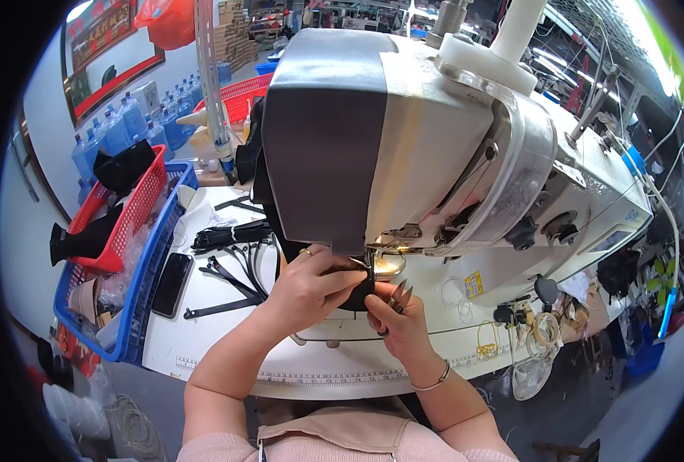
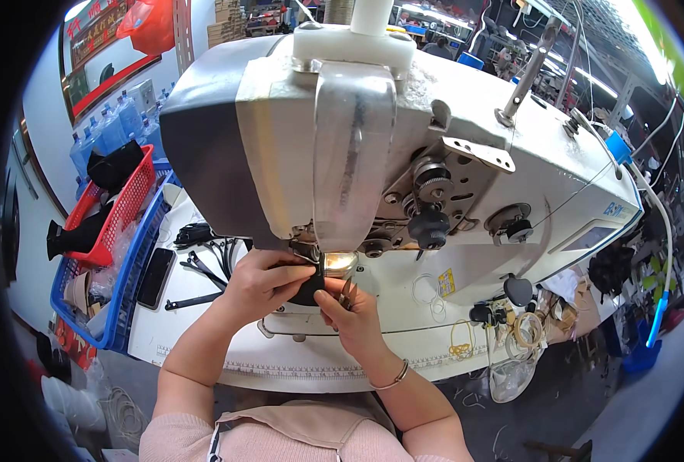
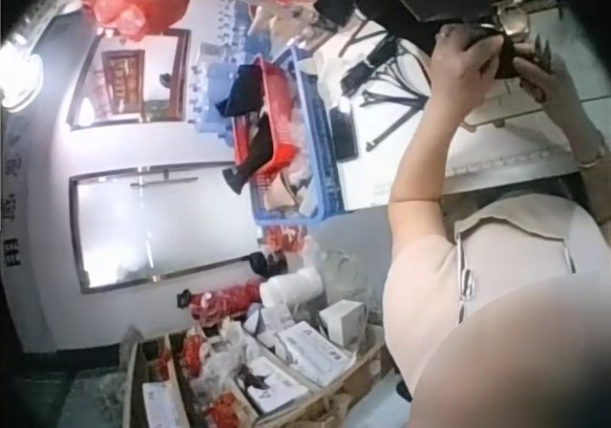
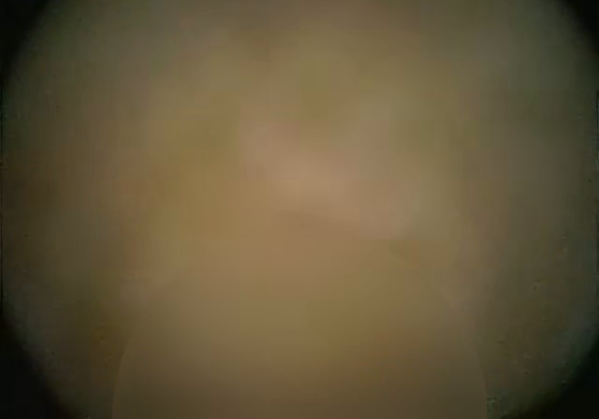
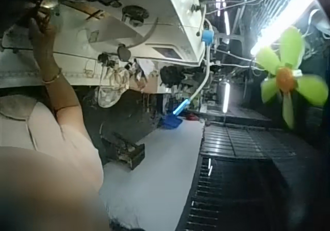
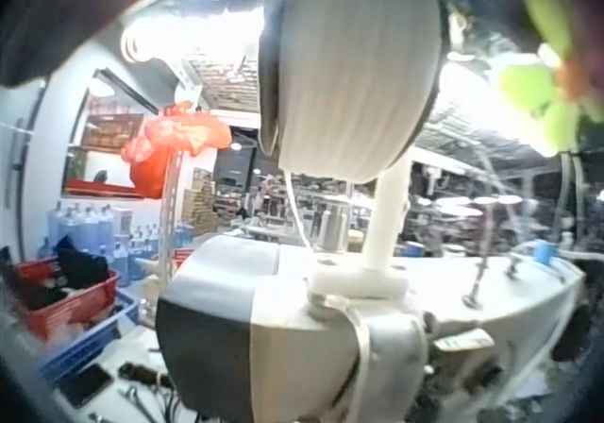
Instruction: Stitching the leather upper components of a shoe using an industrial sewing machine.
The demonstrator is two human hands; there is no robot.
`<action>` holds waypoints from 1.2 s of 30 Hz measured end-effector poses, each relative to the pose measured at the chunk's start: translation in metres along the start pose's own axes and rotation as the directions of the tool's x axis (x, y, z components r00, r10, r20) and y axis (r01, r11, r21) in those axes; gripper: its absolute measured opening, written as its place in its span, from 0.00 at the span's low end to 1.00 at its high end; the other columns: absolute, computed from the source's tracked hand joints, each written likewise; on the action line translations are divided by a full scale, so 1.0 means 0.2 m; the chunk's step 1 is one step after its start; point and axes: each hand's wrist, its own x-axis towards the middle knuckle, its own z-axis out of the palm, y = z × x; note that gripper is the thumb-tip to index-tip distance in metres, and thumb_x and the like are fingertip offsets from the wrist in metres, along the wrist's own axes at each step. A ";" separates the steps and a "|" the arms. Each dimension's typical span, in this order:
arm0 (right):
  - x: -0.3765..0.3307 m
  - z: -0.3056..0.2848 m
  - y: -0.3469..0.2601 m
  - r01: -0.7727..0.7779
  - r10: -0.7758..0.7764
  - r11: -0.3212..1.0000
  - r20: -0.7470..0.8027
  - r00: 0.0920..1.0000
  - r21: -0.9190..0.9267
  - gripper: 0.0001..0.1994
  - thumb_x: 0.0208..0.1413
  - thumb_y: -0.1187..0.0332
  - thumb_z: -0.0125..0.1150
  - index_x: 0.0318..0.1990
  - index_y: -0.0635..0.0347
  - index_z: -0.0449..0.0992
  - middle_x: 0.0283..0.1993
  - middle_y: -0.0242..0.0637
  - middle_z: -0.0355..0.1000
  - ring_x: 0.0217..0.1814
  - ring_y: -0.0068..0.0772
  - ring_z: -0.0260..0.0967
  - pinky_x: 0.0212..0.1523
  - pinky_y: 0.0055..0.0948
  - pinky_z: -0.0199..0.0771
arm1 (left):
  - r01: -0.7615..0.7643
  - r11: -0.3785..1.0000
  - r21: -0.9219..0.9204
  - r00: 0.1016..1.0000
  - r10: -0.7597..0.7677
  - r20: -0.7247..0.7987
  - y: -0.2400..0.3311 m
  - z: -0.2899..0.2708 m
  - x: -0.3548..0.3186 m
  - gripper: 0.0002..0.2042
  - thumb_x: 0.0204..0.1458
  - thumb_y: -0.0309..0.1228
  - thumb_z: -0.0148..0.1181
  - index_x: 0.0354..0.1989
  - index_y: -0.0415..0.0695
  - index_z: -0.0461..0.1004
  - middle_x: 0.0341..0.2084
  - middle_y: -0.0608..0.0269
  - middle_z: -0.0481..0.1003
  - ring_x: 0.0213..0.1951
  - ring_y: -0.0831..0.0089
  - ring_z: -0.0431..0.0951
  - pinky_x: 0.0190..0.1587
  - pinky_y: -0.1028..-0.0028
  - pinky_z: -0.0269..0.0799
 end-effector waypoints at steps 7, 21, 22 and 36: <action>0.00 0.01 0.00 0.005 -0.005 1.000 -0.011 1.000 0.019 0.13 0.56 0.72 0.58 0.49 0.65 0.74 0.22 0.22 0.63 0.20 0.11 0.55 0.20 0.14 0.53 | -0.077 0.995 0.055 0.997 0.076 0.019 0.00 0.00 0.00 0.14 0.38 0.24 0.65 0.36 0.49 0.79 0.33 0.67 0.75 0.38 0.64 0.74 0.38 0.70 0.73; -0.01 0.02 0.00 -0.012 0.015 0.997 -0.035 0.999 0.077 0.14 0.56 0.73 0.58 0.49 0.66 0.73 0.22 0.22 0.63 0.20 0.12 0.54 0.19 0.14 0.52 | -0.121 0.990 0.069 0.992 0.119 0.034 0.00 -0.02 0.02 0.15 0.38 0.21 0.64 0.37 0.48 0.79 0.34 0.67 0.76 0.38 0.66 0.75 0.40 0.70 0.73; -0.01 0.02 0.00 -0.010 0.013 0.997 -0.037 0.999 0.072 0.14 0.56 0.73 0.58 0.49 0.66 0.73 0.22 0.22 0.63 0.20 0.12 0.54 0.19 0.14 0.52 | -0.156 0.985 0.077 0.986 0.150 0.076 0.00 -0.03 0.02 0.15 0.39 0.24 0.65 0.39 0.47 0.78 0.35 0.67 0.75 0.40 0.65 0.74 0.41 0.71 0.72; -0.03 0.05 -0.02 -0.032 0.035 0.977 -0.013 0.999 0.212 0.11 0.57 0.73 0.58 0.46 0.66 0.74 0.26 0.28 0.69 0.19 0.12 0.54 0.19 0.14 0.52 | -0.235 0.944 0.233 0.964 0.196 0.178 0.03 -0.05 -0.01 0.23 0.33 0.26 0.61 0.45 0.45 0.74 0.42 0.67 0.72 0.47 0.66 0.71 0.50 0.66 0.66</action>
